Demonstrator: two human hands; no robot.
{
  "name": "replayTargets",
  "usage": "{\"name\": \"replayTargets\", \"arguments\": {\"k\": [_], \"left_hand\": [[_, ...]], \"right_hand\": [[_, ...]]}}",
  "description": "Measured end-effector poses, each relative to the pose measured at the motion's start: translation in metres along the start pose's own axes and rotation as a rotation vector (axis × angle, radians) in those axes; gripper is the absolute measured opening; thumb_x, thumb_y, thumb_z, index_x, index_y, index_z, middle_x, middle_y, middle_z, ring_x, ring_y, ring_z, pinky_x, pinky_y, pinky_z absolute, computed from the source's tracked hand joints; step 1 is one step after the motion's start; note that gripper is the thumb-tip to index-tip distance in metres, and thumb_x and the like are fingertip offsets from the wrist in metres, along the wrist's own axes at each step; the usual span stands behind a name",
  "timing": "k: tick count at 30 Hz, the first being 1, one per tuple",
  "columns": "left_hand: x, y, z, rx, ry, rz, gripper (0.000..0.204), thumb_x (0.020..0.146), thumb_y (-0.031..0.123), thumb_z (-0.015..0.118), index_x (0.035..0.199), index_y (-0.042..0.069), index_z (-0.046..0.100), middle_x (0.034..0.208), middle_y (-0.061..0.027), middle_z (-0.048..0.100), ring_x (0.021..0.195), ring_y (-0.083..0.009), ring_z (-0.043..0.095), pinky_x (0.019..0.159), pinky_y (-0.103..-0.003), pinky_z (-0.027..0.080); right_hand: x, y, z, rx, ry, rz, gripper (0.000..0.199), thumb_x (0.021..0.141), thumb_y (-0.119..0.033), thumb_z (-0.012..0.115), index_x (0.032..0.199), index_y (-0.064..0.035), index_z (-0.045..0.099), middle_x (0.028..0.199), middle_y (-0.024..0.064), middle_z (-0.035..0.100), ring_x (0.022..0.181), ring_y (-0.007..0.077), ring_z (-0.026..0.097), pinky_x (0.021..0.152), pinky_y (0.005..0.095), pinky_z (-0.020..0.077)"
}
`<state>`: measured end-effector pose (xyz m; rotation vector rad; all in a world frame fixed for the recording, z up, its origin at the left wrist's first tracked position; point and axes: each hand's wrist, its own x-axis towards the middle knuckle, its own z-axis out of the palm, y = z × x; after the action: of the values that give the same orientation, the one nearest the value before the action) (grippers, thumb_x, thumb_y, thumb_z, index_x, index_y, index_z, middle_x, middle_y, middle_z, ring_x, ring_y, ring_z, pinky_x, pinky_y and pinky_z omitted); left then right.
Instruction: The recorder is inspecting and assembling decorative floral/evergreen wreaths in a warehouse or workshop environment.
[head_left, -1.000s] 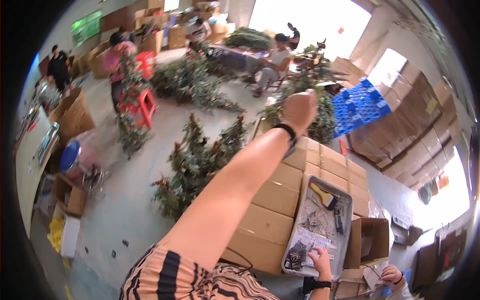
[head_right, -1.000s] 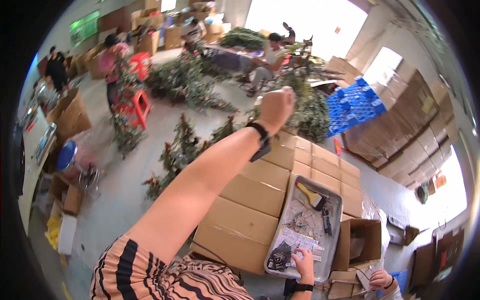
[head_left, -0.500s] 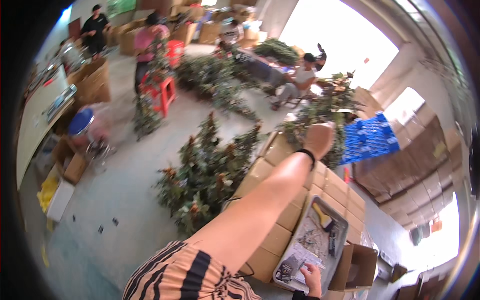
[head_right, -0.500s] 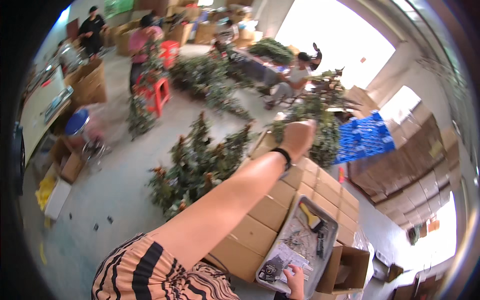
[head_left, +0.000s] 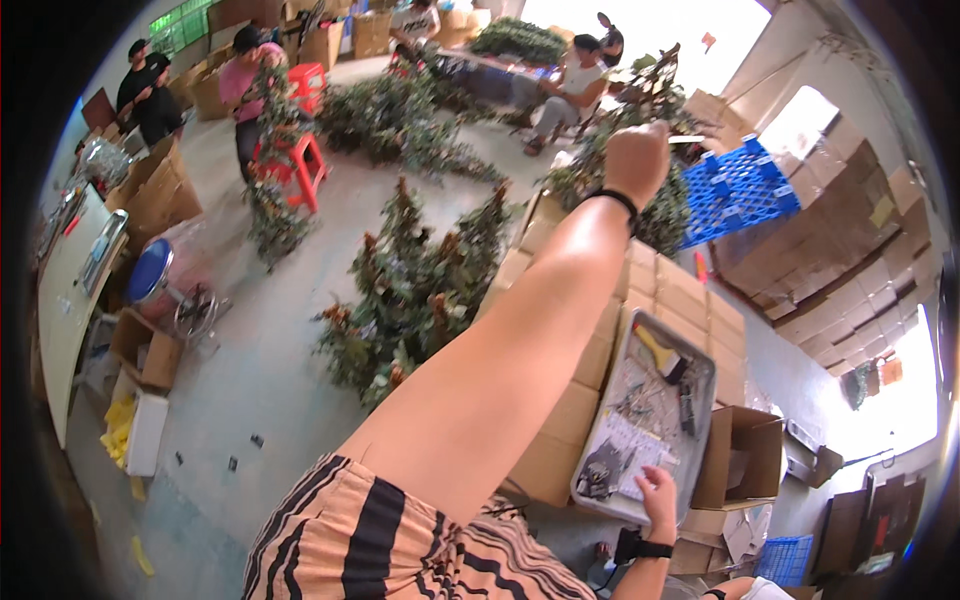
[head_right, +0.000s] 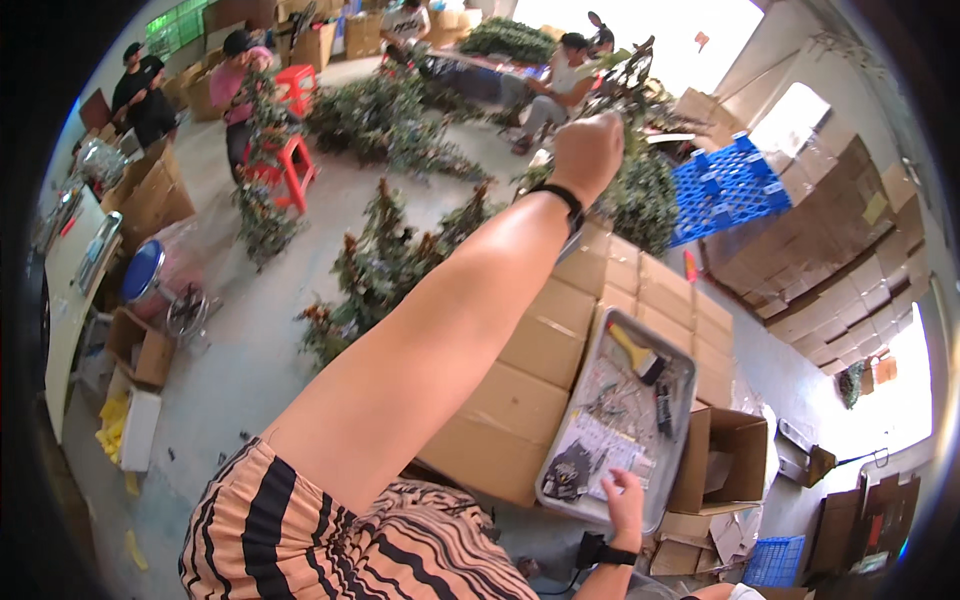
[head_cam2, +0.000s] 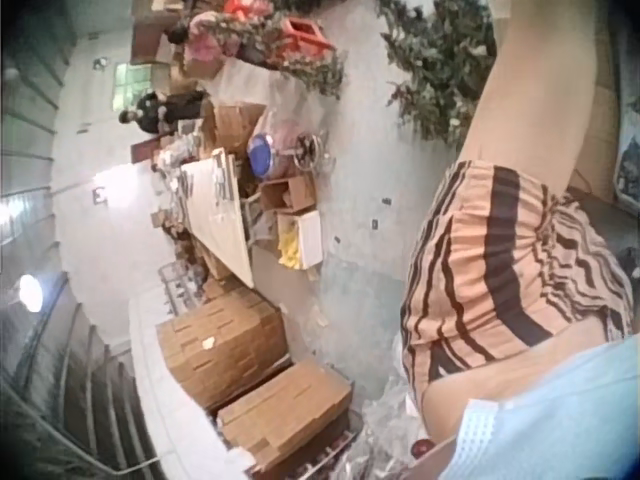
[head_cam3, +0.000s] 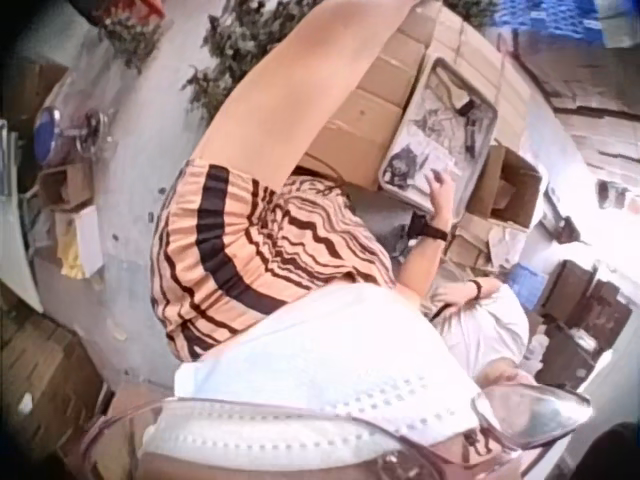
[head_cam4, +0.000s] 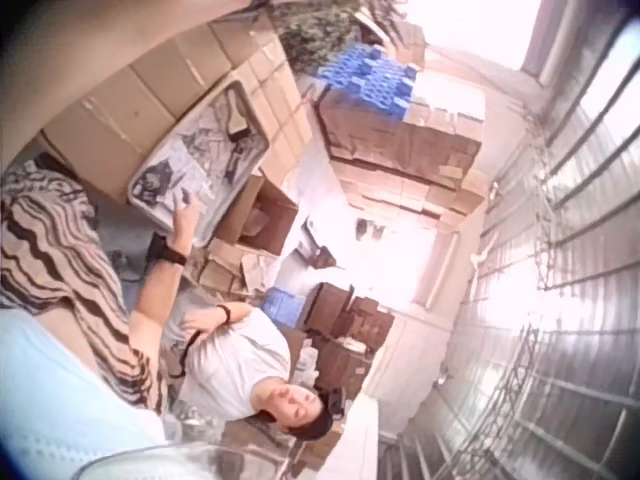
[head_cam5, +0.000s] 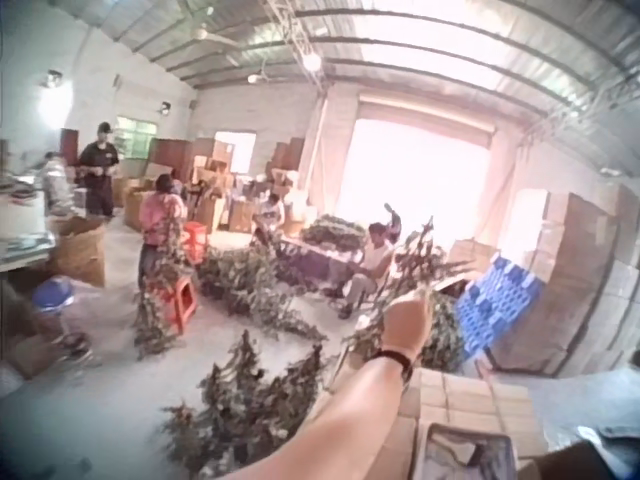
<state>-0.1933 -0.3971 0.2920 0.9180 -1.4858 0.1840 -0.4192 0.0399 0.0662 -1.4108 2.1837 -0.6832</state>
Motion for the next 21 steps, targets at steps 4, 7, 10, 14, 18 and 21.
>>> {"name": "replayTargets", "arguments": {"k": [4, 7, 10, 14, 18, 21], "left_hand": [[-0.029, 0.01, -0.007, 0.061, -0.056, -0.174, 0.017, 0.082, 0.016, 0.052, 0.069, 0.007, 0.058, 0.063, -0.0154, 0.06, 0.063, -0.0304, 0.064, 0.055, -0.041, 0.048], [-0.14, 0.05, -0.039, -0.546, 0.012, -0.183, 0.014, 0.081, 0.009, 0.059, 0.068, 0.004, 0.055, 0.065, -0.0173, 0.054, 0.063, -0.0359, 0.055, 0.056, -0.043, 0.042], [-0.235, 0.06, -0.125, -0.645, -0.458, -0.447, 0.015, 0.084, 0.011, 0.062, 0.073, 0.001, 0.058, 0.066, -0.0152, 0.057, 0.063, -0.0241, 0.06, 0.058, -0.034, 0.045], [-0.286, 0.049, -0.166, -0.81, -0.45, -0.804, 0.012, 0.089, 0.014, 0.062, 0.085, 0.002, 0.064, 0.073, -0.0011, 0.064, 0.066, -0.0084, 0.058, 0.059, -0.027, 0.047], [-0.259, 0.029, -0.199, -0.904, -0.339, -1.118, 0.012, 0.092, 0.012, 0.06, 0.086, 0.003, 0.065, 0.077, 0.0011, 0.063, 0.069, -0.0047, 0.057, 0.061, -0.022, 0.047], [-0.256, 0.026, -0.2, -1.054, -0.35, -1.127, 0.013, 0.093, 0.011, 0.059, 0.088, 0.001, 0.065, 0.078, 0.0013, 0.064, 0.07, -0.0038, 0.057, 0.063, -0.019, 0.047]], "right_hand": [[0.009, 0.005, -0.012, -0.13, 0.147, 0.082, 0.017, 0.081, -0.013, 0.066, 0.092, 0.0008, 0.067, 0.076, 0.01, 0.065, 0.067, 0.0174, 0.06, 0.065, 0.0314, 0.0477], [0.013, -0.005, -0.016, -0.004, 0.381, -0.024, 0.02, 0.082, -0.003, 0.058, 0.101, 0.0018, 0.063, 0.07, 0.0038, 0.057, 0.059, 0.0105, 0.055, 0.057, 0.0243, 0.0466], [0.032, -0.044, -0.007, 0.253, 0.336, -0.175, 0.031, 0.086, -0.003, 0.056, 0.116, 0.0013, 0.058, 0.092, 0.0053, 0.061, 0.081, 0.0126, 0.059, 0.068, 0.0257, 0.0508], [0.055, -0.112, 0.009, 0.565, 0.1, -0.201, 0.029, 0.09, -0.009, 0.061, 0.116, 0.0028, 0.061, 0.101, 0.0081, 0.064, 0.089, 0.0143, 0.059, 0.079, 0.026, 0.0501], [0.073, -0.183, 0.035, 0.682, -0.089, -0.238, 0.024, 0.09, -0.015, 0.061, 0.104, 0.0027, 0.067, 0.084, 0.0055, 0.067, 0.077, 0.0105, 0.061, 0.067, 0.023, 0.0471], [0.084, -0.189, 0.053, 0.8, -0.138, -0.213, 0.024, 0.089, -0.016, 0.062, 0.105, 0.0015, 0.067, 0.085, 0.0039, 0.067, 0.071, 0.0083, 0.06, 0.064, 0.021, 0.0459]]}}
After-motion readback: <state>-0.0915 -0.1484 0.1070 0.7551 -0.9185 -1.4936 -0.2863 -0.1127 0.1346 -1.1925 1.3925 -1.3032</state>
